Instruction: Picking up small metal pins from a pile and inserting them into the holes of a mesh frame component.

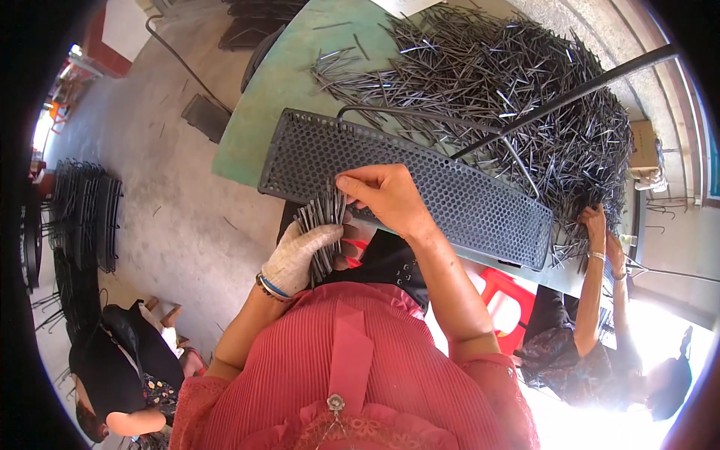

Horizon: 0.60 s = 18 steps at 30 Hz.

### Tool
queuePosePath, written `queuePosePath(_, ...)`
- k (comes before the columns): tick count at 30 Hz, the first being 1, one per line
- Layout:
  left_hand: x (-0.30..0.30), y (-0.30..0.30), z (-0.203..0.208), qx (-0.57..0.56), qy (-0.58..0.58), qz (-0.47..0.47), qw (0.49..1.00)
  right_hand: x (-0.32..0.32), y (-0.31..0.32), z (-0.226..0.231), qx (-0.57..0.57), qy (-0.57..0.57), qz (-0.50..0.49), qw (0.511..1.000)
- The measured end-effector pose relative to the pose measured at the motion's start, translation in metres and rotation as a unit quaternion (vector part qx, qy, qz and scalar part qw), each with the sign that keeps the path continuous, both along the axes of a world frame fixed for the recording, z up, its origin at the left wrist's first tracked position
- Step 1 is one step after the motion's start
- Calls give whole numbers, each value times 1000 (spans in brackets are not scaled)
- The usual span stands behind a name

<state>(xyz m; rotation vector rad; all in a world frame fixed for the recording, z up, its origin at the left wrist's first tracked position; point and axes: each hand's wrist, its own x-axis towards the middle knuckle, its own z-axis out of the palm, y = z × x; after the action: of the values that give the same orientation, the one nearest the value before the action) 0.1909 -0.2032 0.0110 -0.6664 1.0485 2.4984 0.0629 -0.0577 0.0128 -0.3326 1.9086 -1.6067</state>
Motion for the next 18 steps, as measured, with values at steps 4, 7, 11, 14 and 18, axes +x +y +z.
queuePosePath(4,-3,-1,3,-9,0,-4,1000,-9,5,5,-46,17,-23,999)
queuePosePath(7,-3,-1,-2,-4,-6,7,1000,-23,4,20,-81,157,-137,975)
queuePosePath(11,-1,4,-9,28,-16,-38,999,-47,-8,1,-29,369,-177,912)
queuePosePath(14,0,6,-13,24,-49,-45,998,-53,-11,-6,-2,437,-163,885)
queuePosePath(18,-2,4,-3,52,-61,-44,996,-51,-11,-11,10,461,-165,872)
